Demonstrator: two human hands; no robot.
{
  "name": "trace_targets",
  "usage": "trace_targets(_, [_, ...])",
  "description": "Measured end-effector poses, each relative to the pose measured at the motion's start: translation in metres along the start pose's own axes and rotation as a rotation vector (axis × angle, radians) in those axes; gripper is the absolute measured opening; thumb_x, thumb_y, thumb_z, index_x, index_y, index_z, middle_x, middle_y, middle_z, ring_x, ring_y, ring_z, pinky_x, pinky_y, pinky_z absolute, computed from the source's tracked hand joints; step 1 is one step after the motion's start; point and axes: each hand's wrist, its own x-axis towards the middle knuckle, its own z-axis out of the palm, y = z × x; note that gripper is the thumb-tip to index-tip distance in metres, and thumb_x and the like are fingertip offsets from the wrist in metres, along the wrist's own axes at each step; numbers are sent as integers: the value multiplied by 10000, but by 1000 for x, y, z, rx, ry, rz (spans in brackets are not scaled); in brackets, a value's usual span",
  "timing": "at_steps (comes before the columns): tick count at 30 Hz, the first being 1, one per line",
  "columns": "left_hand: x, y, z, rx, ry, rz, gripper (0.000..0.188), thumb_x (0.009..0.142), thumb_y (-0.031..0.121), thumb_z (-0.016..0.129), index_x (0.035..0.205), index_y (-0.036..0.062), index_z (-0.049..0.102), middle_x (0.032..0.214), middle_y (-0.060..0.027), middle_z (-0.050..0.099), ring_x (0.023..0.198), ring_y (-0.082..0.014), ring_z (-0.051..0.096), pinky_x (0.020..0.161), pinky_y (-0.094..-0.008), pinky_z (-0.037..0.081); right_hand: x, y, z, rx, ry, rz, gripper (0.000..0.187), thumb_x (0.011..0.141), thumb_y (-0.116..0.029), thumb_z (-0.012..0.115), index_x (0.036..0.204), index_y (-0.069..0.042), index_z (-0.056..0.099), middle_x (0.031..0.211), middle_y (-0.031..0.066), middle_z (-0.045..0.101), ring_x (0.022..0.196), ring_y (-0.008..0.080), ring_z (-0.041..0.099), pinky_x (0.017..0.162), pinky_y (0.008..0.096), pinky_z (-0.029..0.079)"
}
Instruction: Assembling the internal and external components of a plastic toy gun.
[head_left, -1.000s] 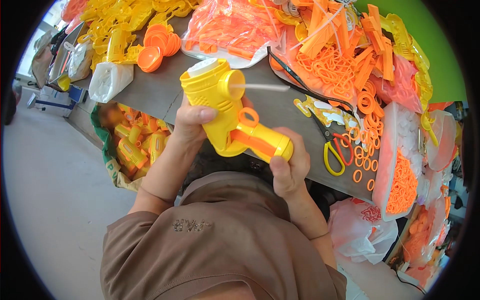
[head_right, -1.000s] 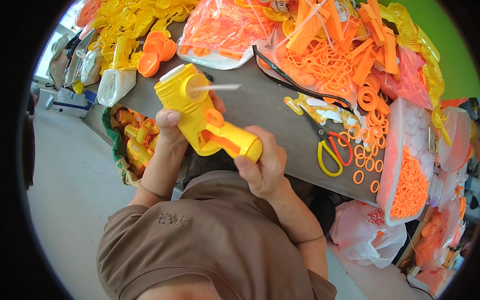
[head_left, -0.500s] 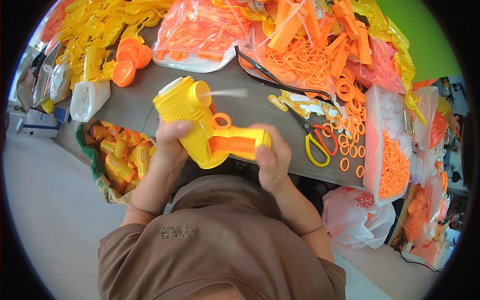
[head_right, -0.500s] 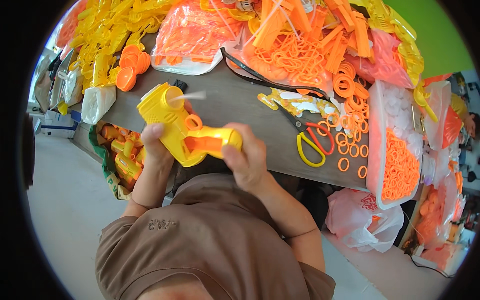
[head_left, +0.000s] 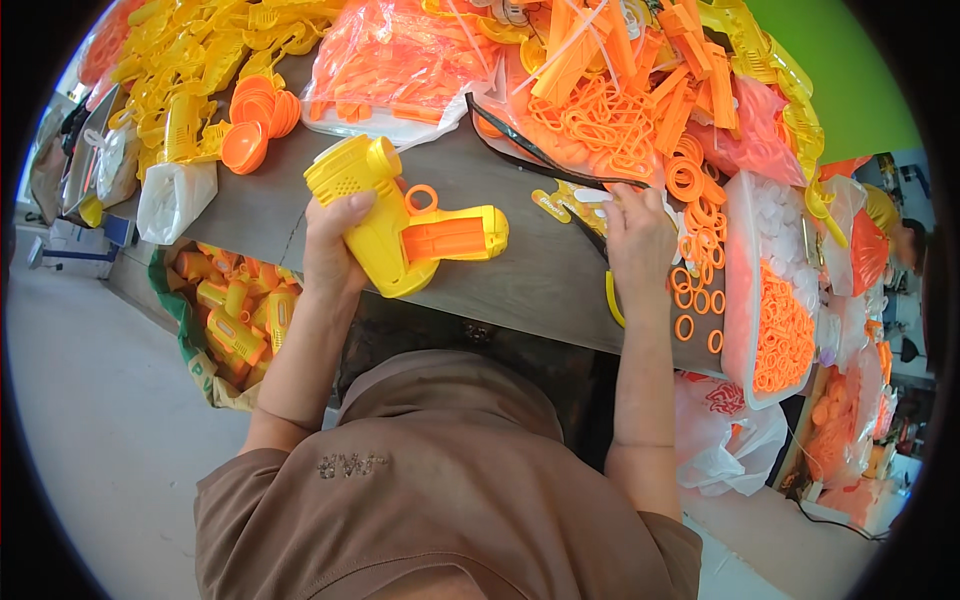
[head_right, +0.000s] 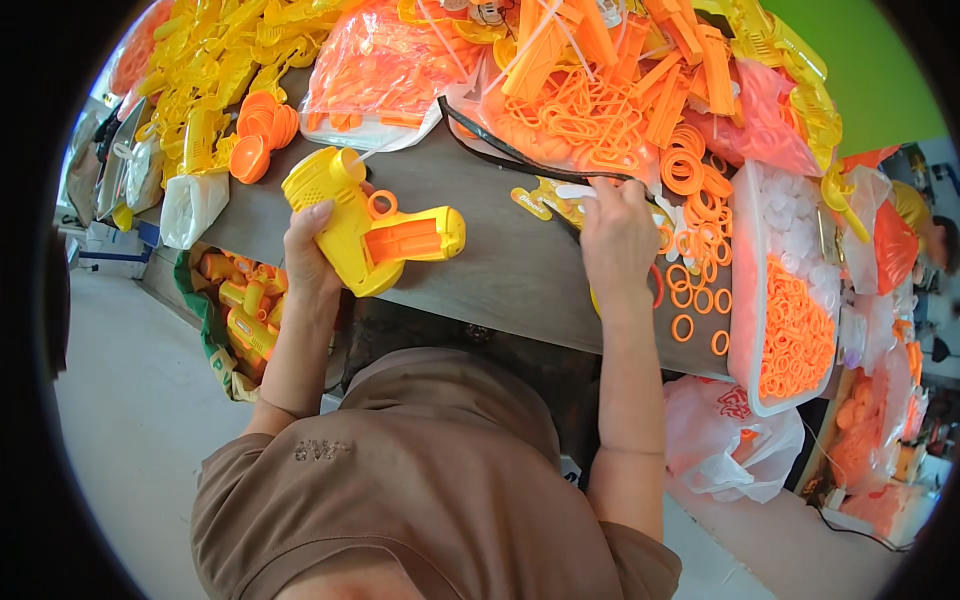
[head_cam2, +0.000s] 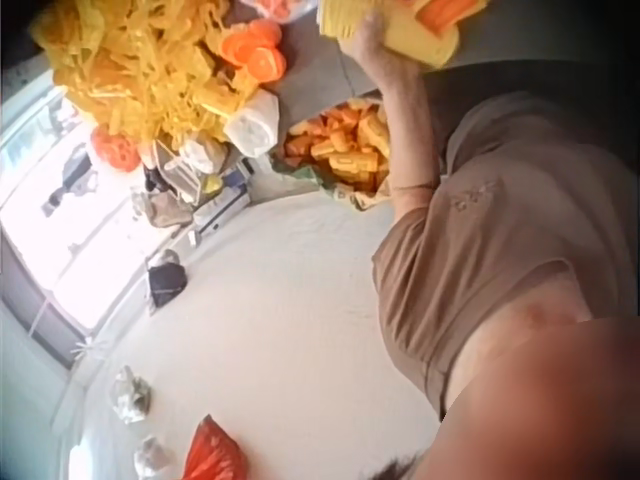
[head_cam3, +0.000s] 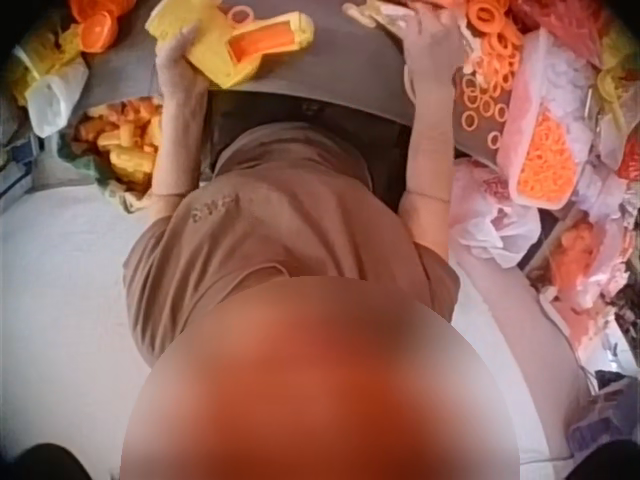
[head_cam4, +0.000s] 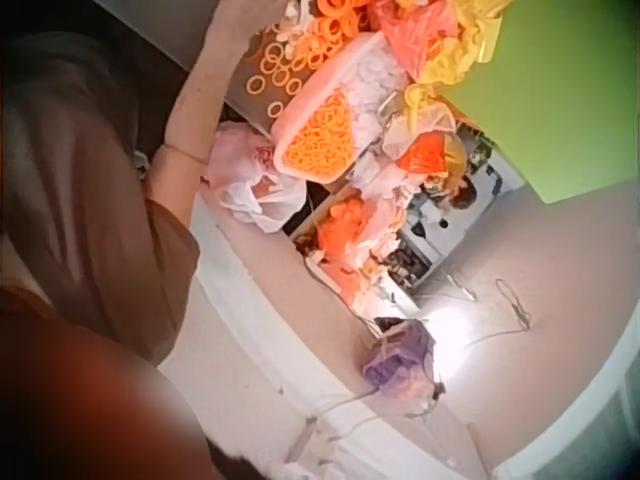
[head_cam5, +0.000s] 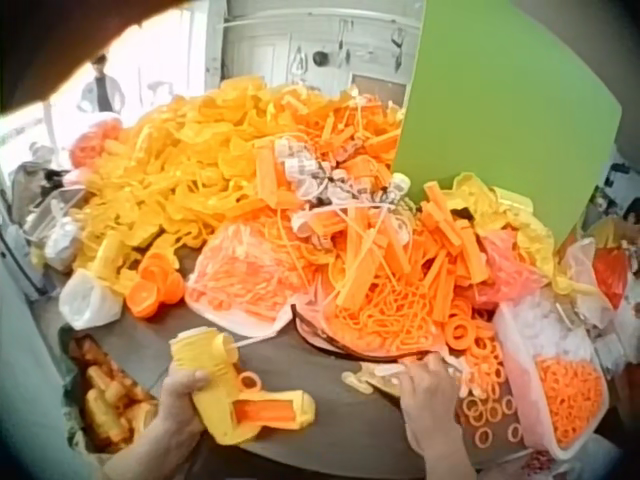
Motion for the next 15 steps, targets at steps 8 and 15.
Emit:
trace_targets(8, [8,-9,5,-51,-6,-48,465,731,182,645,1127,-27,523,969,-134,611,843,-202,612,766,-330,513,18,24,13,-221,-75,-97,184,795,-167,647,935,-49,664,870,120,543,797,285,587,672,411,464])
trace_targets(15, [15,-6,5,-62,14,-25,450,733,176,649,1117,-26,533,957,-125,614,823,-197,613,756,-324,513,-2,14,-38,306,-171,-89,53,888,-68,536,868,-20,547,890,65,505,849,142,532,696,275,425])
